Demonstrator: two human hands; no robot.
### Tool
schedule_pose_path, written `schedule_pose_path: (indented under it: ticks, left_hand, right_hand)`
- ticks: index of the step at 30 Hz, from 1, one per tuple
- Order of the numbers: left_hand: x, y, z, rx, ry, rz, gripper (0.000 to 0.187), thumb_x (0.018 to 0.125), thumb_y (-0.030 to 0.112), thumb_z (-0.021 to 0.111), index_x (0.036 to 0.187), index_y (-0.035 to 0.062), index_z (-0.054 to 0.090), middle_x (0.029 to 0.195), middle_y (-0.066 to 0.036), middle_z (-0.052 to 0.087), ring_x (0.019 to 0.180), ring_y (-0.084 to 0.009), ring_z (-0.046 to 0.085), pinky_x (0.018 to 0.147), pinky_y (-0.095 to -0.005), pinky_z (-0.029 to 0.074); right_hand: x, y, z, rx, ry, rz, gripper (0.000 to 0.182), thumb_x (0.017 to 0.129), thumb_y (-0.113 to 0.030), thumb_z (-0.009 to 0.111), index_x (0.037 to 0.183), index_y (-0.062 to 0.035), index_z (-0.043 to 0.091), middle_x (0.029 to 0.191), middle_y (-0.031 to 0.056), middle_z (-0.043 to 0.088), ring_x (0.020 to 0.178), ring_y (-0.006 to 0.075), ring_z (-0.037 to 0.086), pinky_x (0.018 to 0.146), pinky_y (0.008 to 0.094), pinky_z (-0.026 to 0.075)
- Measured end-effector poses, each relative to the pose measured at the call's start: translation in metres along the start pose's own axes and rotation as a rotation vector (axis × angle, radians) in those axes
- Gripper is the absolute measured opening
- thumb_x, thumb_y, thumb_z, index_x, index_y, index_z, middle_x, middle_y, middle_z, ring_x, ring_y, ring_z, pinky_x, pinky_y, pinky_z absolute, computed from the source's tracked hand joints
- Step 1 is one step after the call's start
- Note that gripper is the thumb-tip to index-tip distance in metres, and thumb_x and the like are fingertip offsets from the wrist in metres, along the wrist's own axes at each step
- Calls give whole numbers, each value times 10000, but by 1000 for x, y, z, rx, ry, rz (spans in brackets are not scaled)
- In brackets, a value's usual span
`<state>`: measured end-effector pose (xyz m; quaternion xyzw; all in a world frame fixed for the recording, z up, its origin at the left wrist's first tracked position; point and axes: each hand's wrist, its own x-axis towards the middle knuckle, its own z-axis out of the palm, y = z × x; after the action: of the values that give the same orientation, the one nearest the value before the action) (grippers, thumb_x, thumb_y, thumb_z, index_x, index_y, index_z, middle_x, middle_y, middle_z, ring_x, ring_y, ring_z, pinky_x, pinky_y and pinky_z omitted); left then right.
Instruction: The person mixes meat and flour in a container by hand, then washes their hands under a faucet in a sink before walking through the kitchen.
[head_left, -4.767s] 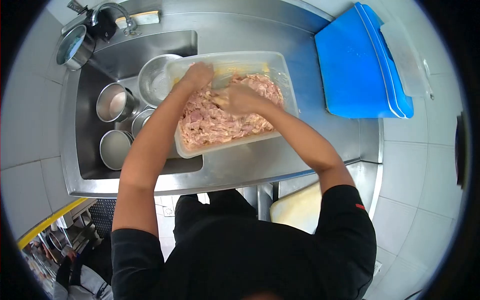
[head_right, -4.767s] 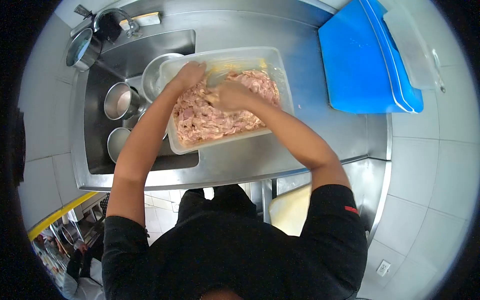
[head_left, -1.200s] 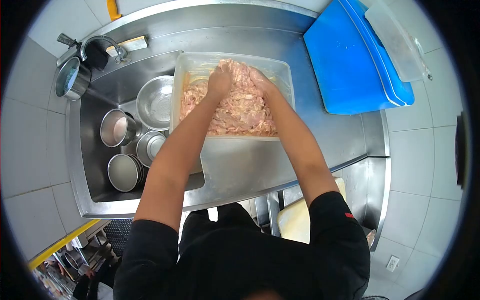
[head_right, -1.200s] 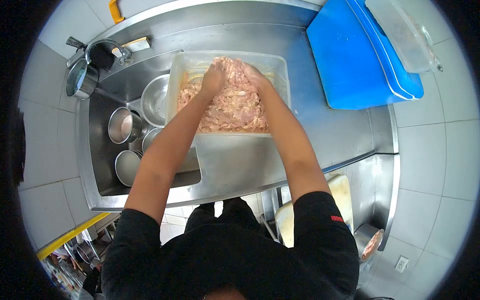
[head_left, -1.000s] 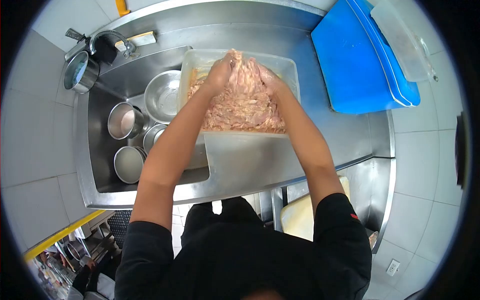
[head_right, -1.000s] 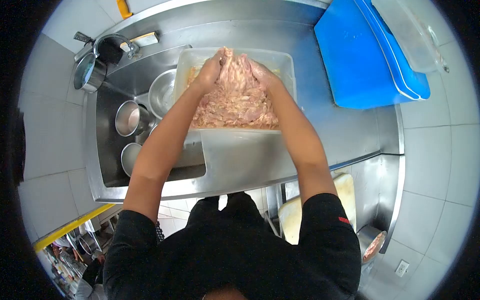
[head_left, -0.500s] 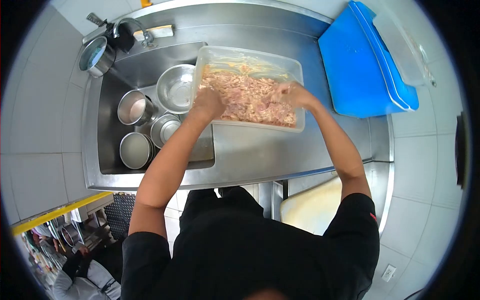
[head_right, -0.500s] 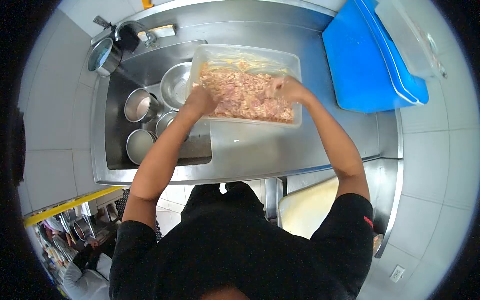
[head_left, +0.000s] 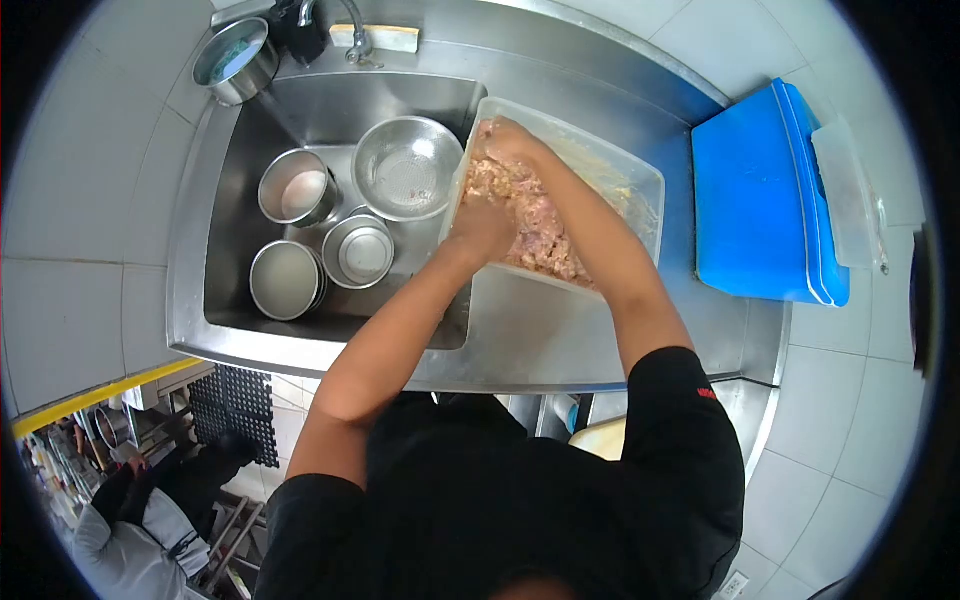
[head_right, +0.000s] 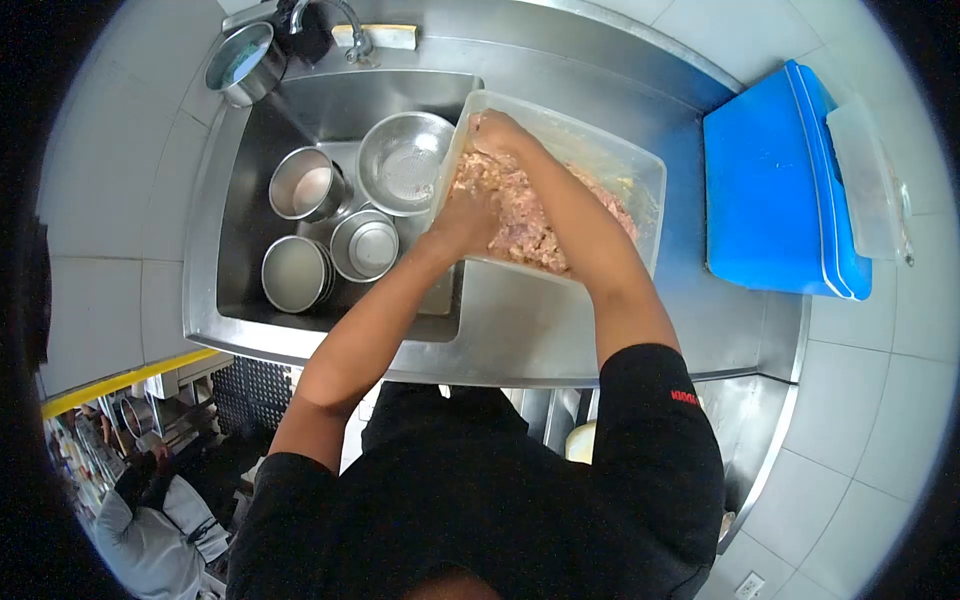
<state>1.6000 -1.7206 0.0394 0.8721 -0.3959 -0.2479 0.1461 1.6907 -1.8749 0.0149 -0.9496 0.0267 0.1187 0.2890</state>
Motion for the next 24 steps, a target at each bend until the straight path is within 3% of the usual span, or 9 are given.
schedule_pose_path:
  ticks: [4,7,9,13,15,17,21,23,24]
  left_hand:
    - [1,-3,19,97,158,49,392,877,262,353,947,-43,588,1133,-258,492,1006,-382,518,833,-423,435]
    - [-5,0,16,-195,247,-191,309,807,149,422,892,-78,614,1107,-260,503,979,-395,522,873,-453,388]
    - [17,-22,44,262,157,37,335,815,147,416,959,-113,571,1097,-277,502,1014,-384,506,854,-504,382]
    - [38,-27,51,331,27,47,378,838,169,395,1073,-100,518,1126,-303,477,1071,-392,470,876,-540,350]
    - [47,-21,40,356,219,38,485,867,303,317,1098,-74,518,1255,-310,356,1112,-417,424,959,-422,325]
    - [60,-7,6,185,93,-11,541,874,359,279,1163,-61,461,1271,-294,348,1132,-402,411,976,-413,303]
    - [102,8,16,99,-196,-118,571,903,405,155,1296,32,334,1354,-205,278,1196,-373,355,1029,-461,196]
    - [100,24,18,210,-85,34,565,904,407,168,1311,39,303,1364,-208,253,1204,-377,340,1028,-456,204]
    - [99,29,20,319,34,176,563,905,409,181,1326,46,273,1373,-211,229,1212,-380,325,1027,-451,211]
  right_hand:
    - [-31,-8,-1,-173,-301,-85,303,694,-261,590,918,-62,631,899,161,615,822,282,572,732,361,442]
    - [-79,-4,-11,-217,-337,41,302,706,-263,588,916,-48,620,944,191,602,862,324,572,779,378,450]
    - [-133,-12,-36,-261,-252,19,309,729,-229,583,943,-7,592,915,217,591,851,339,566,778,388,447]
    - [-218,30,-40,-213,191,-235,310,729,-188,601,962,12,562,873,226,581,831,353,561,748,407,448]
    - [-246,37,-40,-254,392,-339,305,727,-172,603,968,8,552,860,228,579,827,350,562,732,410,451]
    - [-268,36,-41,-17,254,306,359,740,-183,595,1049,-20,518,892,221,578,834,353,560,734,404,456]
    - [-266,75,-15,38,312,376,417,760,-243,573,1105,-22,497,954,233,569,856,368,558,740,405,458]
    - [-231,90,-4,-442,-308,338,483,788,-323,532,1111,35,500,1052,253,543,933,392,535,807,400,438]
    - [-223,67,-8,-121,-44,592,605,791,-410,515,1171,53,432,1094,270,517,1004,360,511,862,378,402]
